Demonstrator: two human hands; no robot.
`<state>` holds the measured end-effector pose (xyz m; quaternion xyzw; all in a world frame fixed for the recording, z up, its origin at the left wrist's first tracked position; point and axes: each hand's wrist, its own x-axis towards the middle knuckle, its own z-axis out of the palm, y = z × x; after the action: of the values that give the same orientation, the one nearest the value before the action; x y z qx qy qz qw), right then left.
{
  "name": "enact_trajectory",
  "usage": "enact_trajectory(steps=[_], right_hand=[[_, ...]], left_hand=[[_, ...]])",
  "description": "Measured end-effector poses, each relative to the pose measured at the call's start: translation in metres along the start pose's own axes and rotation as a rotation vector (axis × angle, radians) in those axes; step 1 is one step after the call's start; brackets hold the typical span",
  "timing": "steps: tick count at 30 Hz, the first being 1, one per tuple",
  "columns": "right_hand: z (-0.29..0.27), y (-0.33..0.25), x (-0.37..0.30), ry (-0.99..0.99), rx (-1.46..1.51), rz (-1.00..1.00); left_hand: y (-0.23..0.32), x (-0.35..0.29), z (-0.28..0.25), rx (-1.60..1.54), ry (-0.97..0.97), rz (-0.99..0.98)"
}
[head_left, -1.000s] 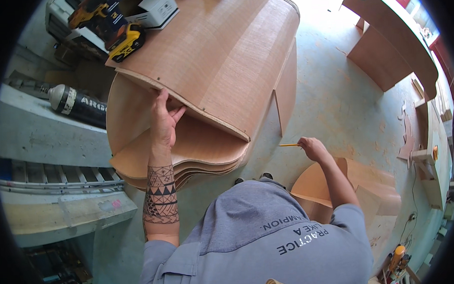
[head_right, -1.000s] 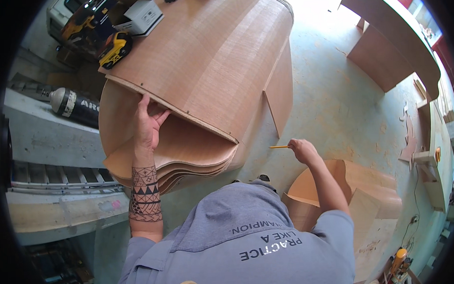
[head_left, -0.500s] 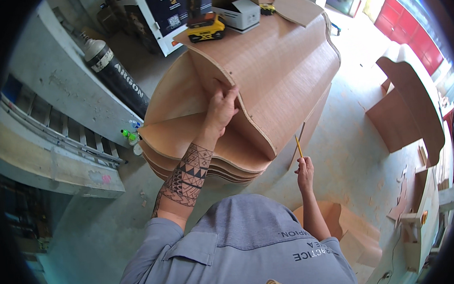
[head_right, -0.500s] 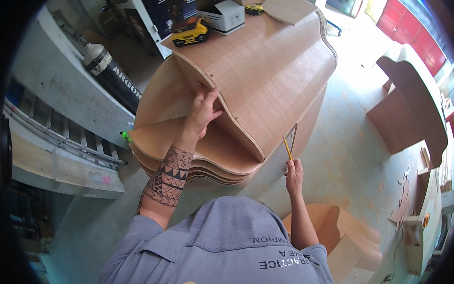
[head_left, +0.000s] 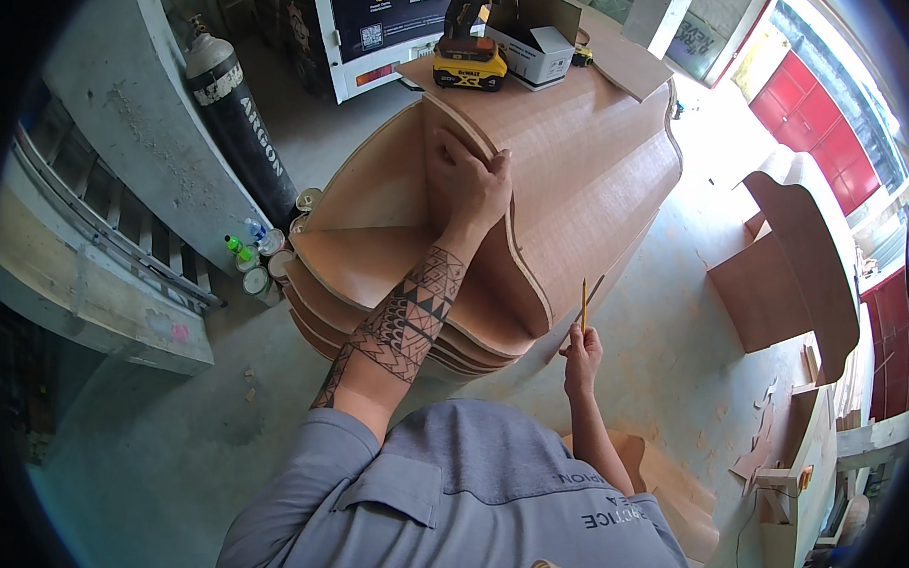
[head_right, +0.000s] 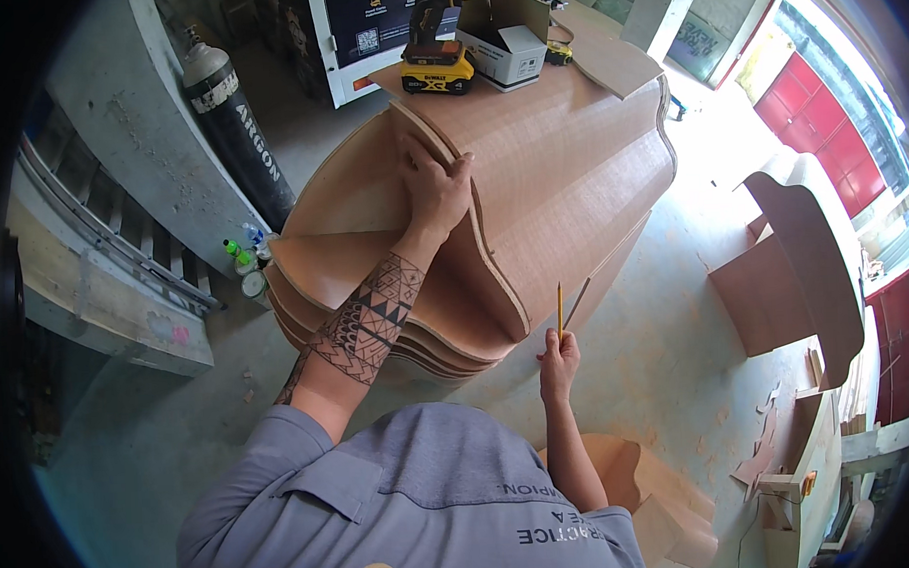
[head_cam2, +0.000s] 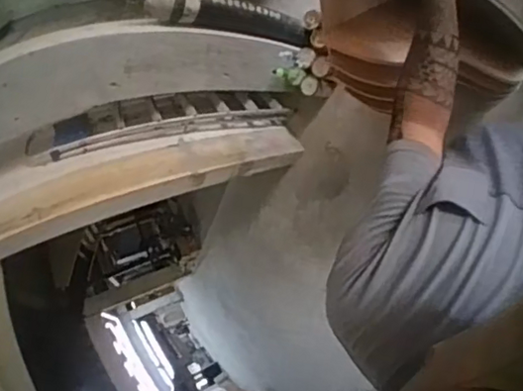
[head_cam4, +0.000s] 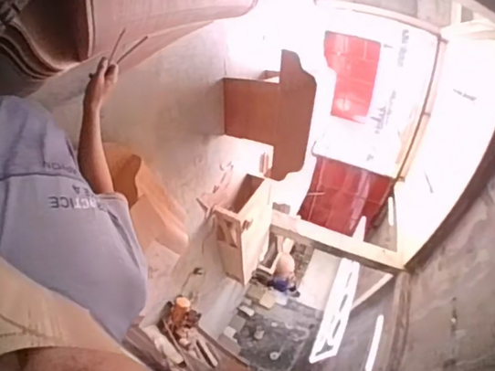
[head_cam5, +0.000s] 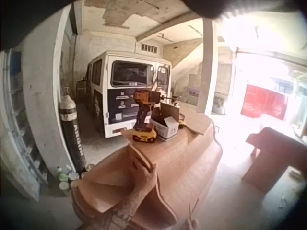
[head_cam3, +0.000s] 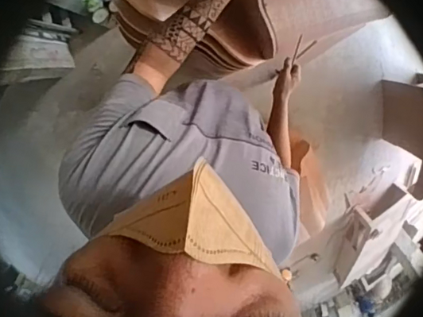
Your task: The person constructs a wooden furniture piece by placing curved plywood panels into a frame, securing them with a power drill and screws, marking a component with a pencil, and using a jigsaw to cut a curved shape from a plywood sheet.
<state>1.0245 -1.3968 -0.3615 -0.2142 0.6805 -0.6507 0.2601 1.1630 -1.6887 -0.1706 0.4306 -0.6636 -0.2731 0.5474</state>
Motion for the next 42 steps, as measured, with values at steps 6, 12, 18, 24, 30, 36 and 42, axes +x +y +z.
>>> enact_trajectory(steps=[6, 12, 18, 24, 30, 36, 42], right_hand=[[-0.013, 0.016, -0.014, 0.013, 0.217, 0.335], [0.012, 0.001, -0.026, -0.143, 0.426, 0.677], [0.008, -0.033, -0.037, -0.213, 0.361, 0.648], [0.008, -0.117, -0.003, -0.244, 0.158, -0.068], [-0.039, -0.184, 0.053, -0.515, 0.296, -0.255], [-0.136, -0.161, 0.116, -0.291, 0.457, -0.095], [-0.306, -0.086, 0.159, 0.128, 0.745, 0.182]], left_hand=[[0.011, -0.018, -0.032, 0.004, -0.04, -0.091], [0.023, -0.039, -0.139, -0.026, -0.238, -0.204], [0.102, -0.069, -0.231, -0.257, 0.275, 0.061], [0.071, -0.081, -0.369, 0.139, 0.561, 0.537], [0.111, -0.087, -0.396, -0.075, 0.506, 0.963], [0.054, -0.094, -0.158, -0.508, 0.317, 0.576], [0.171, -0.119, 0.209, -0.98, -0.361, -0.236]])
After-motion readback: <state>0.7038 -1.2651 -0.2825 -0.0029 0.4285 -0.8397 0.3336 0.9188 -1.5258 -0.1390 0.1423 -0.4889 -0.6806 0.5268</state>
